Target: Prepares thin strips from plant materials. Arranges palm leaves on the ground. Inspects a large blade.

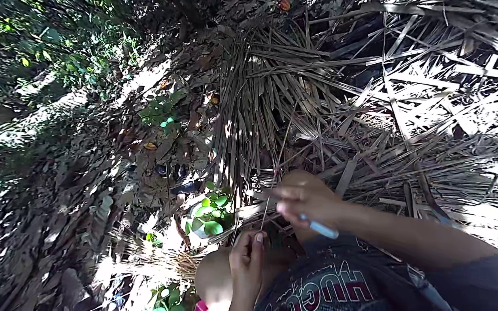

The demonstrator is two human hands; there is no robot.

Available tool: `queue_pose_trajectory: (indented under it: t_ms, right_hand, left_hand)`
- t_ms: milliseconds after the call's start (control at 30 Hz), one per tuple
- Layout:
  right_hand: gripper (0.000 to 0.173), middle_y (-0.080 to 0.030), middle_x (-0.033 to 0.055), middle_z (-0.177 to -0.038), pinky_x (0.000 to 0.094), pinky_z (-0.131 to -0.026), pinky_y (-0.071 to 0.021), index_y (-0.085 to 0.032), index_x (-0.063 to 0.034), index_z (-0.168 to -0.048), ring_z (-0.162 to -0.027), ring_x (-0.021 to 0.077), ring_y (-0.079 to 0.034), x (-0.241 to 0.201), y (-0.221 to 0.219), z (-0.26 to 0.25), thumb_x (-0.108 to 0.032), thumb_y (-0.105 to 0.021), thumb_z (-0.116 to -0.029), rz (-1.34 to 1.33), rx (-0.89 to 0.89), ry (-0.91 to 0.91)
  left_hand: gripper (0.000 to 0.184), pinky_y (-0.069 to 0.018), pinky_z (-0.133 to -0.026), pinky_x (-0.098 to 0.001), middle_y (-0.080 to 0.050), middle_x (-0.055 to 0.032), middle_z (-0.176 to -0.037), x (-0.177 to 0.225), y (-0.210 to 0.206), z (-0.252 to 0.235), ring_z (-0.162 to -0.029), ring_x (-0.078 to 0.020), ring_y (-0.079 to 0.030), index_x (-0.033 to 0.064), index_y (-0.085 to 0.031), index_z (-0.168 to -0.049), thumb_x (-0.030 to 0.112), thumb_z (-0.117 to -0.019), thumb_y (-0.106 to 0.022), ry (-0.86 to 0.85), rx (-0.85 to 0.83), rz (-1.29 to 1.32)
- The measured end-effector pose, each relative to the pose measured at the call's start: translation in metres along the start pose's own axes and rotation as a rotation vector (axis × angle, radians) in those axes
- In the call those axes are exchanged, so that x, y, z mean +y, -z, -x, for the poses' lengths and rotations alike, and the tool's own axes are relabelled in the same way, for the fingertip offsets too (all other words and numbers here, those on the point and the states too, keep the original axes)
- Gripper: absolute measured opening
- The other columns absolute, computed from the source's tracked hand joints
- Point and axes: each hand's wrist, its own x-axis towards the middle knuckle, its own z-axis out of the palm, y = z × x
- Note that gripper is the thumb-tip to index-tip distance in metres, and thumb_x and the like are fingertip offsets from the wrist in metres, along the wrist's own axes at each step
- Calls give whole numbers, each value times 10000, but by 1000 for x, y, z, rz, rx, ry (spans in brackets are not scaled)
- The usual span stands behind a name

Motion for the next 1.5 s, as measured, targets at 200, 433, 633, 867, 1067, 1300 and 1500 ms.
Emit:
queue_pose_trajectory:
  t_ms: [200,433,633,867,1067,1300,1500]
  right_hand:
    - [356,-457,-90,-661,129,-470,-381,-547,-101,-1402,-498,-21,-422,-24,37,-3,-156,-401,-1082,-82,179,144]
    - [390,-465,-55,-621,159,-458,-412,-516,-146,-1444,-473,19,-448,-29,52,-1,-115,-439,-1062,-77,302,267]
    - [394,-509,-97,-742,137,-502,-398,-500,-98,-1443,-549,-32,-452,-6,1,6,-186,-490,-1058,48,-74,112]
    - [337,-472,-153,-620,127,-478,-400,-555,-150,-1354,-488,-47,-437,-49,90,6,-169,-394,-1059,-86,279,521]
    - [565,-499,-95,-703,138,-497,-423,-304,-220,-1588,-536,-20,-479,-28,8,15,-176,-473,-1051,-105,-40,120]
    - [353,-420,-98,-620,103,-432,-353,-563,-101,-1382,-451,-43,-381,-51,49,7,-158,-371,-1091,-132,282,277]
    - [507,-507,-90,-733,145,-497,-413,-352,-147,-1550,-545,-18,-470,-24,-2,14,-178,-464,-1056,-37,-114,5]
  left_hand:
    - [209,-486,-641,-82,-661,58,-824,-13,8,8,-693,86,-570,28,-687,-951,180,-1018,-561,-130,47,-89]
    - [238,-501,-600,-119,-687,18,-843,-4,-2,-1,-658,50,-586,7,-716,-1044,162,-1027,-535,-56,-35,-101]
    - [267,-462,-600,-101,-638,47,-805,19,-14,-20,-644,67,-532,-6,-708,-1030,173,-1046,-509,-134,32,-76]
    - [237,-368,-514,-87,-513,156,-651,13,-1,-2,-544,92,-424,131,-697,-1000,229,-1074,-495,13,-113,202]
    - [241,-375,-500,-90,-521,143,-650,18,-6,-12,-530,88,-428,68,-698,-1027,162,-1065,-480,-9,-15,134]
    - [265,-378,-506,-94,-498,143,-630,15,6,-4,-529,83,-430,82,-700,-1013,217,-1075,-481,-16,-72,57]
    - [256,-386,-505,-98,-499,157,-619,22,4,-6,-525,85,-438,61,-694,-1041,154,-1066,-457,47,-70,135]
